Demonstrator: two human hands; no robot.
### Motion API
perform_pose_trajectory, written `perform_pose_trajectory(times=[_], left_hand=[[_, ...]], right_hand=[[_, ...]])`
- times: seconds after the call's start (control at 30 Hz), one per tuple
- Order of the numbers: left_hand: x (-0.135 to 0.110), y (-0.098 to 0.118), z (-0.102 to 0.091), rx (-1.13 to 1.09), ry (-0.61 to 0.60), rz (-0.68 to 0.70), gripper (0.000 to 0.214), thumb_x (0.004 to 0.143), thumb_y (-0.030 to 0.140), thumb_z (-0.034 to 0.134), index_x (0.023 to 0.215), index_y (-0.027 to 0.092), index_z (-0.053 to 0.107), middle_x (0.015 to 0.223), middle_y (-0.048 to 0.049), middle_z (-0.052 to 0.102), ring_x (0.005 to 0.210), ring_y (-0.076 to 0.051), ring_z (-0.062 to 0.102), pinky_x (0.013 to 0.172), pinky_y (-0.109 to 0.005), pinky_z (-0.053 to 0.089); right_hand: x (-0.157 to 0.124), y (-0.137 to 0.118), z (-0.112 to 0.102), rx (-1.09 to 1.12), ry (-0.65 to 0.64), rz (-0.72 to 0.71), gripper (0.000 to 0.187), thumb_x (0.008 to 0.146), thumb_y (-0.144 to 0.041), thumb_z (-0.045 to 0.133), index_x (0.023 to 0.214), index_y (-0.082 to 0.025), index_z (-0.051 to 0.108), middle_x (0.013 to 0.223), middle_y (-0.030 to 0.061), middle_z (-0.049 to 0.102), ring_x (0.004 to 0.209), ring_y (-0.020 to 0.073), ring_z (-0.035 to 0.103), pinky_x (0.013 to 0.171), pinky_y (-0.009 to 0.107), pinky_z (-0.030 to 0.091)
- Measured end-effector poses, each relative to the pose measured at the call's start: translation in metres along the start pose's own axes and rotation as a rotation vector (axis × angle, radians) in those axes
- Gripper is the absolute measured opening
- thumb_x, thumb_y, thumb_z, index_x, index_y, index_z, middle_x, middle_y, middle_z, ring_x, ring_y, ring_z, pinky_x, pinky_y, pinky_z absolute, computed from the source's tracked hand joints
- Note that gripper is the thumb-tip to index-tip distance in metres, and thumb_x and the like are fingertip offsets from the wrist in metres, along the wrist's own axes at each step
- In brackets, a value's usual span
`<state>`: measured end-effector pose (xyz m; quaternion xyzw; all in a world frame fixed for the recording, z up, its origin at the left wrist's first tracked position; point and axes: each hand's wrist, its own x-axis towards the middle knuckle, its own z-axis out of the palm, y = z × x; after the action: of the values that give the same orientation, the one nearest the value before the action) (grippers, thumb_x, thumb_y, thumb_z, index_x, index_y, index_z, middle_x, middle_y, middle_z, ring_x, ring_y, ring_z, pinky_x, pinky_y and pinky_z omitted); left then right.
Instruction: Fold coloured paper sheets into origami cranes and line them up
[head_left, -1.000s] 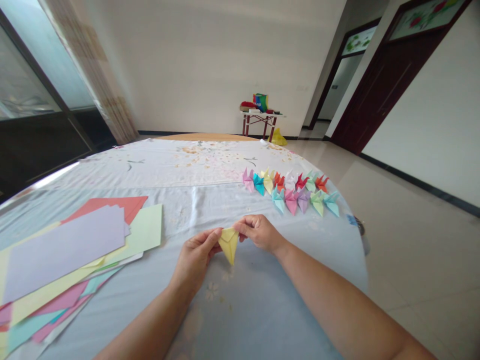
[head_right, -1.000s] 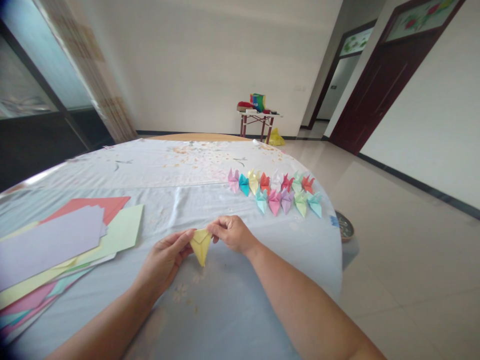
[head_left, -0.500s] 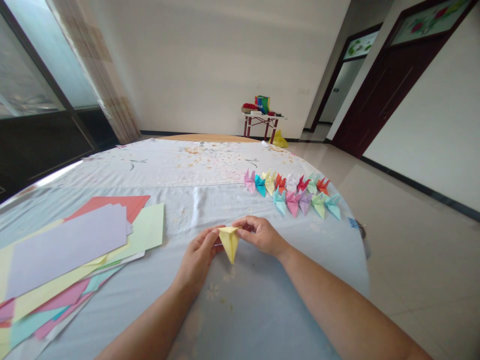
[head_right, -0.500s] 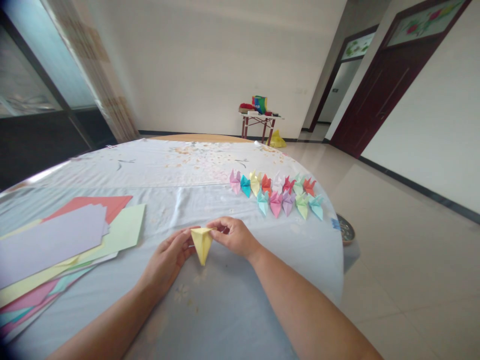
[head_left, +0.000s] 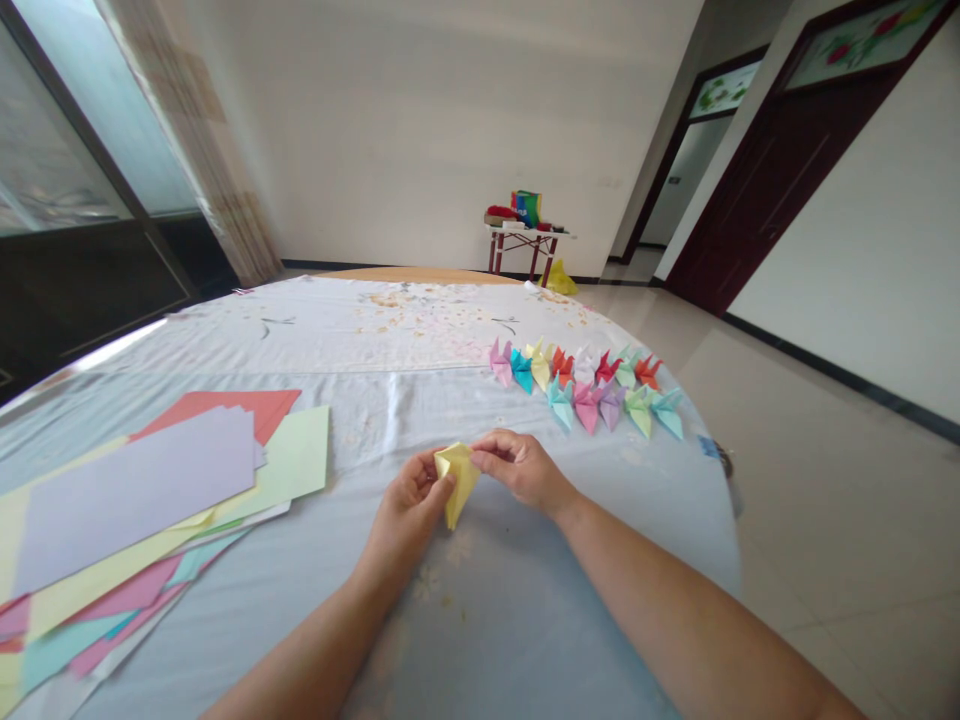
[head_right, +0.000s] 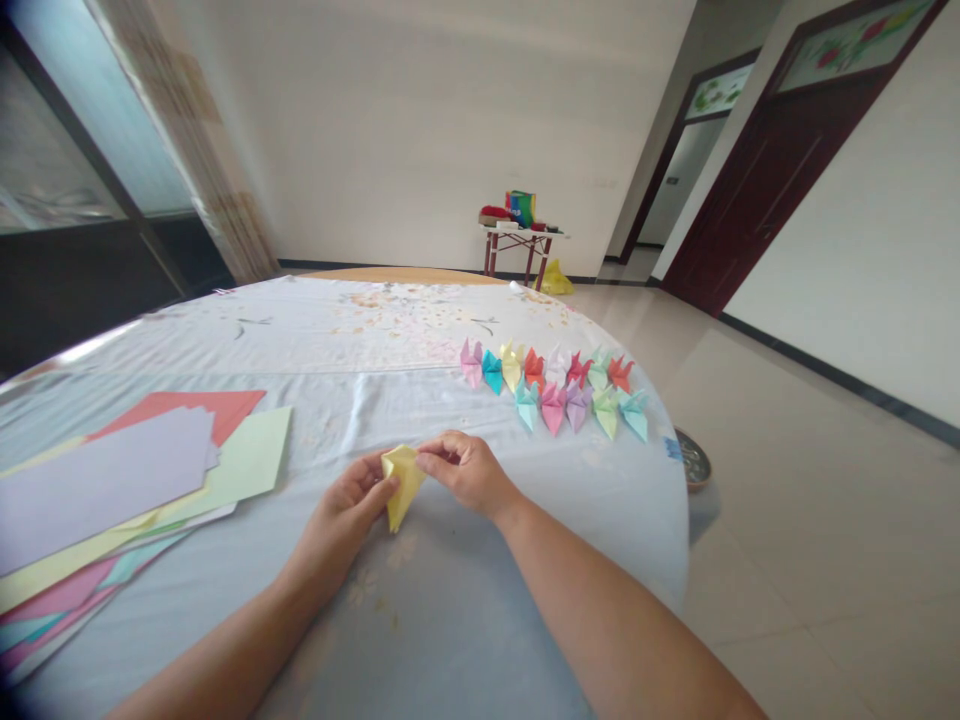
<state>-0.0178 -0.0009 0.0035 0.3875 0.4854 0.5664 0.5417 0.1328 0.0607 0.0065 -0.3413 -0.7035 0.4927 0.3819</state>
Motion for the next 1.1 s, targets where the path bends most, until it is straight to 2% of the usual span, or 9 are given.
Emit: perform_pose_trajectory(times=[0.13, 0.33, 0.47, 0.6, 0.7, 0.8, 0.93, 1.1], left_hand=[[-0.001, -0.003, -0.003, -0.100, -0.052, -0.037, 0.039, 0.071, 0.033, 0.057, 0.106, 0.016, 0.057, 0.090, -0.0047, 0.068, 0.080, -0.020, 0.062, 0.072, -0.029, 0.045], [-0.002, -0.003, -0.002, -0.097, -0.060, -0.047, 0.038, 0.068, 0.033, 0.061, 0.102, 0.015, 0.059, 0.082, -0.0042, 0.068, 0.071, -0.018, 0.062, 0.066, -0.027, 0.046], [-0.005, 0.000, 0.002, -0.036, -0.050, -0.076, 0.039, 0.069, 0.039, 0.062, 0.100, 0.015, 0.057, 0.073, -0.0021, 0.067, 0.059, -0.014, 0.059, 0.057, -0.025, 0.045], [-0.006, 0.002, 0.004, 0.081, 0.057, -0.036, 0.032, 0.068, 0.044, 0.062, 0.082, 0.015, 0.058, 0.062, 0.0012, 0.062, 0.049, -0.011, 0.053, 0.046, -0.021, 0.040], [-0.005, 0.003, 0.002, 0.163, 0.132, 0.027, 0.031, 0.068, 0.044, 0.062, 0.075, 0.015, 0.057, 0.058, 0.0020, 0.060, 0.048, -0.009, 0.050, 0.045, -0.019, 0.038], [-0.004, 0.002, 0.000, 0.194, 0.152, 0.057, 0.030, 0.067, 0.043, 0.063, 0.075, 0.014, 0.058, 0.059, 0.0016, 0.060, 0.051, -0.009, 0.051, 0.047, -0.019, 0.038], [-0.003, 0.002, -0.002, 0.176, 0.150, 0.057, 0.032, 0.069, 0.045, 0.060, 0.078, 0.015, 0.058, 0.060, 0.0014, 0.061, 0.050, -0.009, 0.050, 0.046, -0.018, 0.038], [0.001, 0.005, -0.003, 0.038, 0.184, 0.021, 0.035, 0.068, 0.047, 0.061, 0.083, 0.016, 0.055, 0.067, 0.0000, 0.063, 0.053, -0.012, 0.056, 0.048, -0.020, 0.041]], right_hand=[[0.001, 0.003, -0.002, 0.145, 0.003, 0.060, 0.022, 0.075, -0.033, 0.058, 0.086, -0.016, 0.064, 0.070, -0.0003, 0.060, 0.060, 0.0093, 0.050, 0.058, 0.022, 0.040], [0.002, 0.006, -0.002, 0.180, 0.003, 0.075, 0.017, 0.075, -0.031, 0.055, 0.082, -0.016, 0.060, 0.065, -0.0021, 0.055, 0.057, 0.0080, 0.047, 0.055, 0.020, 0.039], [0.001, 0.006, 0.002, 0.067, 0.014, 0.082, 0.019, 0.078, -0.033, 0.051, 0.080, -0.015, 0.057, 0.063, -0.0021, 0.053, 0.056, 0.0081, 0.046, 0.054, 0.020, 0.038], [-0.003, 0.003, 0.008, -0.155, 0.075, 0.051, 0.023, 0.080, -0.036, 0.049, 0.079, -0.015, 0.057, 0.068, -0.0001, 0.057, 0.061, 0.0096, 0.050, 0.057, 0.021, 0.039], [-0.006, -0.003, 0.012, -0.271, 0.115, 0.021, 0.026, 0.076, -0.041, 0.054, 0.086, -0.017, 0.057, 0.072, 0.0000, 0.058, 0.061, 0.0096, 0.050, 0.056, 0.021, 0.040], [-0.009, -0.007, 0.015, -0.344, 0.131, 0.002, 0.030, 0.070, -0.041, 0.061, 0.088, -0.018, 0.055, 0.073, -0.0007, 0.058, 0.059, 0.0093, 0.049, 0.055, 0.020, 0.040], [-0.008, -0.006, 0.014, -0.342, 0.115, 0.000, 0.024, 0.074, -0.034, 0.058, 0.091, -0.018, 0.055, 0.074, -0.0004, 0.059, 0.060, 0.0090, 0.051, 0.057, 0.021, 0.042], [-0.005, 0.001, 0.012, -0.204, 0.079, -0.004, 0.026, 0.078, -0.024, 0.050, 0.103, -0.018, 0.052, 0.076, 0.0002, 0.058, 0.064, 0.0094, 0.054, 0.059, 0.020, 0.043]])
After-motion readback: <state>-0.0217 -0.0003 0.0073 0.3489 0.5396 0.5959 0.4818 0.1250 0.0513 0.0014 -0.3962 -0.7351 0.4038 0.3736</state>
